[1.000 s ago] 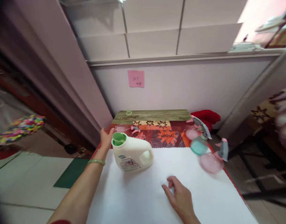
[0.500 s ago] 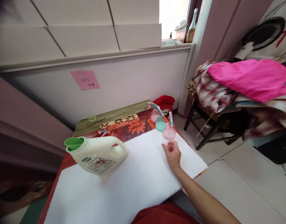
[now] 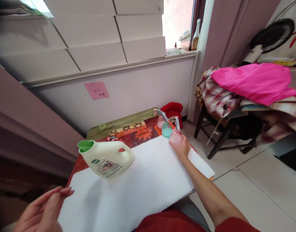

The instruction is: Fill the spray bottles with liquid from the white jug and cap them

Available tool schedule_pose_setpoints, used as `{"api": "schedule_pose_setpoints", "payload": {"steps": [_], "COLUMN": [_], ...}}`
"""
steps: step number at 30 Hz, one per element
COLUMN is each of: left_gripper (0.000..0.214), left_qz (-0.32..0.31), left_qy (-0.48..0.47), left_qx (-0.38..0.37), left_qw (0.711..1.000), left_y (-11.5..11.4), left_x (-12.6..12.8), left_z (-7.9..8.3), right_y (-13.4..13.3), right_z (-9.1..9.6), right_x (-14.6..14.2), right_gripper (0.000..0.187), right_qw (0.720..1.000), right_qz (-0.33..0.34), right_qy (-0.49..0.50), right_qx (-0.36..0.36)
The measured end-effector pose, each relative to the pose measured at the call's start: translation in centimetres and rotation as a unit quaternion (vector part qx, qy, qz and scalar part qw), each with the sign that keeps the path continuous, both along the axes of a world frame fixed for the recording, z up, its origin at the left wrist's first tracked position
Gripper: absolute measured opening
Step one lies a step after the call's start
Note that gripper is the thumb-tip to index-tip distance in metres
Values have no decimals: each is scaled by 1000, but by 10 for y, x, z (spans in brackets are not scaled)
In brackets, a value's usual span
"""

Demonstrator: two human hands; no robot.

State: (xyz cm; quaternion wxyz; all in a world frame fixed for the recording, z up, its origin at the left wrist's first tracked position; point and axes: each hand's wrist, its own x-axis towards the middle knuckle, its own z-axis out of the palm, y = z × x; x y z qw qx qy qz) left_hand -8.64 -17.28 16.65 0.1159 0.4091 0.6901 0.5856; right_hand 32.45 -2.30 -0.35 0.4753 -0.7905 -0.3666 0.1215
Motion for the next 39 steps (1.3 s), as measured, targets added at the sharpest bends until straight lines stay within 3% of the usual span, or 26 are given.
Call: {"api": "schedule_pose_setpoints", "payload": {"steps": [3,5,6,9,13,16,18,21,24,30,32,33,34,35,37,39], "left_gripper": [28,31,32,32,47,55,51,44,37,33,33,32,31,31,29,29], "left_qz": [-30,-100,-148,-334,-538,-592,-596,-583,-585,-570,-553,-541,-528,-514,-483,-455], "left_qy": [-11,-27,-36,-60,-173,-268,-318,-360,-362,-377,-373,-367,-357,-343,-315,-300], "left_qx": [-7,-13,-19,-76,-97,-27,-4,23,44,36,42,46,51,55,61,70], "left_qw": [999,995,988,938,819,760,738,728,724,729,744,755,769,784,815,836], "left_y": [9,18,25,51,79,85,83,78,77,76,76,76,75,75,74,74], "left_x": [28,39,45,75,125,149,155,153,145,138,139,140,141,142,145,147], "left_z": [14,17,17,20,25,29,32,36,37,45,49,51,53,55,57,58], "right_y": [-23,-39,-47,-68,-86,-91,-93,-96,-102,-102,-100,-99,-98,-98,-100,-104], "right_z": [29,56,70,106,123,119,113,109,109,111,112,114,116,118,123,127], "right_x": [0,-5,-10,-28,-61,-87,-105,-126,-136,-131,-129,-129,-129,-130,-132,-135], "right_gripper": [93,91,89,85,89,95,101,113,111,113,107,102,98,94,88,98], "right_qw": [995,971,943,796,610,481,413,345,308,287,305,330,369,426,582,739], "right_qz": [58,170,242,455,586,632,629,592,555,620,623,621,618,612,576,493], "right_qy": [40,120,179,376,531,607,655,719,757,713,708,701,687,663,574,447], "right_qx": [65,120,139,130,50,-30,-65,-116,-156,-157,-137,-120,-98,-67,18,103]}}
